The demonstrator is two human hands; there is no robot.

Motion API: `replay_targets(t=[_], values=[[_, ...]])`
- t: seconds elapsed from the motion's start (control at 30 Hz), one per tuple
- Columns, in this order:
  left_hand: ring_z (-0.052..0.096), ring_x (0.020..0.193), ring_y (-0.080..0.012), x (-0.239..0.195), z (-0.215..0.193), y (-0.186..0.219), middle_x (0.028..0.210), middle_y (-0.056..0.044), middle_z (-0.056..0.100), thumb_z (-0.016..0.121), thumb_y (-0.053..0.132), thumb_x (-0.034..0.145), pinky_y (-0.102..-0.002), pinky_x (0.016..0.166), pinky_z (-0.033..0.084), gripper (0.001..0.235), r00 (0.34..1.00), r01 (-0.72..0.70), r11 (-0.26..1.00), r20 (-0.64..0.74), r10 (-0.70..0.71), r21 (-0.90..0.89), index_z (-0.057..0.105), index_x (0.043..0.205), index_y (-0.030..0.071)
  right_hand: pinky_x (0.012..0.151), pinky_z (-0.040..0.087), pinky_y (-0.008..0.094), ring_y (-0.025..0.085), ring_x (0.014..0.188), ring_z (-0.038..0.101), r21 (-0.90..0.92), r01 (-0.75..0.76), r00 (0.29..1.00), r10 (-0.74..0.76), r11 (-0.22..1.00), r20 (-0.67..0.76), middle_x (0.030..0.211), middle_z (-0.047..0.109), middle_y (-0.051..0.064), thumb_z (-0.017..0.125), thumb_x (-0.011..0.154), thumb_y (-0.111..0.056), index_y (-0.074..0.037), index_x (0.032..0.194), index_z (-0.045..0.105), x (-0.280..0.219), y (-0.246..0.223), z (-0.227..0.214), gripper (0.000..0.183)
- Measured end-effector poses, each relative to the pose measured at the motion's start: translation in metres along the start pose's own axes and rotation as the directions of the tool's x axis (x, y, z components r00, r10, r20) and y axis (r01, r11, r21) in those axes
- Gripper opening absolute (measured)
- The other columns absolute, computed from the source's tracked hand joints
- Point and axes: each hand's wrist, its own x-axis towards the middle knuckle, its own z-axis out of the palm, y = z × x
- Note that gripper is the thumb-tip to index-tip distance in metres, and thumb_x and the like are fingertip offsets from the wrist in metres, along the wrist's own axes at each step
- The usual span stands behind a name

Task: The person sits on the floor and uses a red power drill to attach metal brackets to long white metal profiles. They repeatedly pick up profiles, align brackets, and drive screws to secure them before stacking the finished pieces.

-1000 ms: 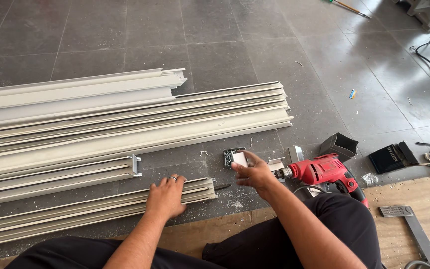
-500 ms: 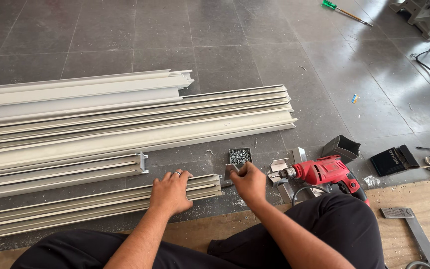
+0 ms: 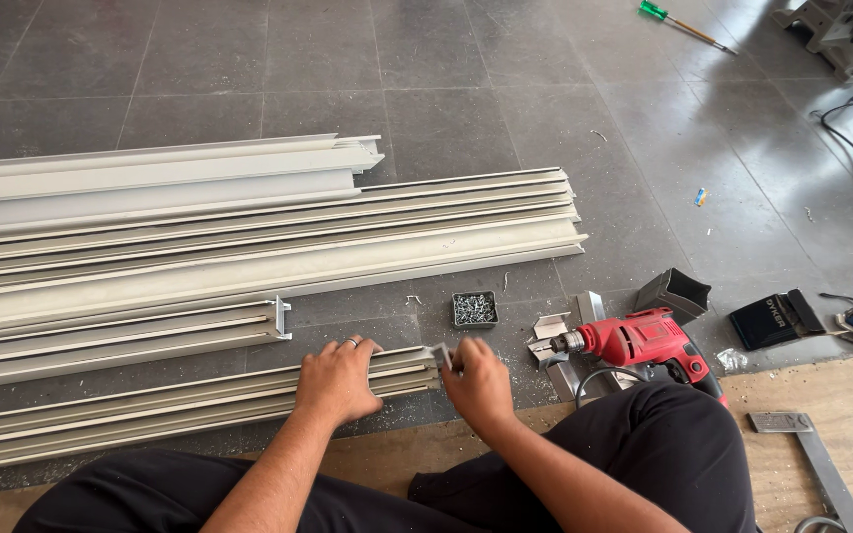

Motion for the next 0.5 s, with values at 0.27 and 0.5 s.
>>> replay_targets(t=[0.27,0.5], values=[[0.064,0.117,-0.0196,0.000,0.006,-0.003,0.128,0.002,0.064,0.085,0.029,0.067,-0.042,0.094,0.057,0.071,0.999,0.018,1.000,0.030,-0.018,0.011,0.058,0.132,0.026,0.060,0.056,0.038,0.022,0.065,0.069,0.104,0.128,0.988,-0.136,0.986,0.074,0.078,0.068,0.009,0.079,0.077,-0.009,-0.005,0.077,0.060,-0.029,0.019,-0.013,0.019],[0.053,0.130,-0.0234,0.007,0.016,0.002,0.144,-0.004,0.051,0.091,0.040,0.074,-0.051,0.106,0.047,0.085,0.999,-0.047,0.994,-0.009,0.048,0.101,0.047,0.144,0.021,0.057,0.056,0.030,0.014,0.063,0.069,0.377,-0.472,0.881,0.429,0.797,0.197,0.076,0.072,0.008,0.078,0.078,-0.007,-0.006,0.081,0.060,0.014,0.042,-0.014,0.017]])
